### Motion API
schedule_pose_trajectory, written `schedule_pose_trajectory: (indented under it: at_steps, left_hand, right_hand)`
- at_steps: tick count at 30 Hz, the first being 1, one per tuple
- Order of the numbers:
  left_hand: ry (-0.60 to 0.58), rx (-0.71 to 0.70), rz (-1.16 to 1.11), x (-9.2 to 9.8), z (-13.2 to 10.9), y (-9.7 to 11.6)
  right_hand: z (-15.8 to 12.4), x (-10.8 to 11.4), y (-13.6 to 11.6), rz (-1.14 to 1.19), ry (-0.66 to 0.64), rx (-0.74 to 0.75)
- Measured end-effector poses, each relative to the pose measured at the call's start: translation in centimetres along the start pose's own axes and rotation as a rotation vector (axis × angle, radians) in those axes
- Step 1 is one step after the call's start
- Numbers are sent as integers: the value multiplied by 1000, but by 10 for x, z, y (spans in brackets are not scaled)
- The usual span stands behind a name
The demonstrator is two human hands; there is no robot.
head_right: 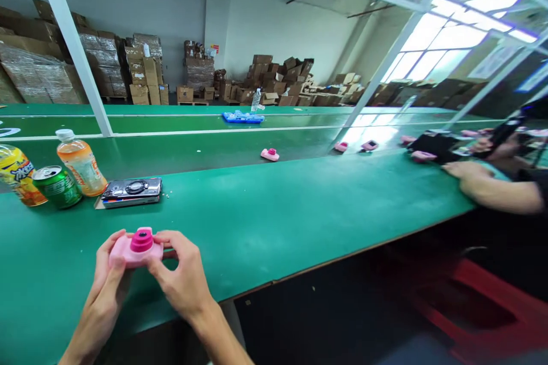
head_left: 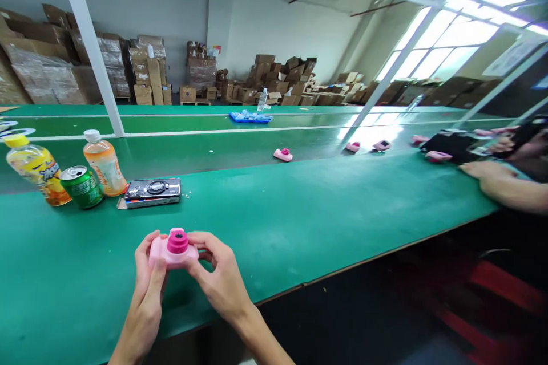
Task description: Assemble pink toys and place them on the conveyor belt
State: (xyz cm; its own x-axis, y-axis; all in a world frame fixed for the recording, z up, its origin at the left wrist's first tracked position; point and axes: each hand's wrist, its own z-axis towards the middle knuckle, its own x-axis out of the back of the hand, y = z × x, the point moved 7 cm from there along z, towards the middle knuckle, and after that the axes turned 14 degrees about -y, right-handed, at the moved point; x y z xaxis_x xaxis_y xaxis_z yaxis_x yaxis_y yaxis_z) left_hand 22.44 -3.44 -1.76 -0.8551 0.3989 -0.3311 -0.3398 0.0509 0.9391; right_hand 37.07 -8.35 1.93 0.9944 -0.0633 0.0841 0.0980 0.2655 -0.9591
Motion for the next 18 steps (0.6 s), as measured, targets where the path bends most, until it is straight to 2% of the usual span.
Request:
schedule_pose_trajectory:
  at_steps: [5,8,10,11,13,15,18]
  left_hand:
    - [24,-18,30,14,7,-18]
    - [104,-2,8,24,6,-32]
    - [137,-4,-58,25,6,-39]
    - [139,-14,-97,23,7,-41]
    - [138,-36,-155,17,9,-43]
    - [128,-48,-170,9,10,-43]
    - [73,-55,-117,-4,8,-41]
  right_hand:
    - [0,-3,-3,6,-125,-143]
    - [2,-5,-3,-53,-173,-166]
    - [14,5,-6,-156,-207,-144]
    - [24,18,-7,-246,-203,-133]
    - [54,57,-9,-475,-119,-131]
    - [91,111,-6,-690,80,-184]
    - [145,179,12,-824,275,-289]
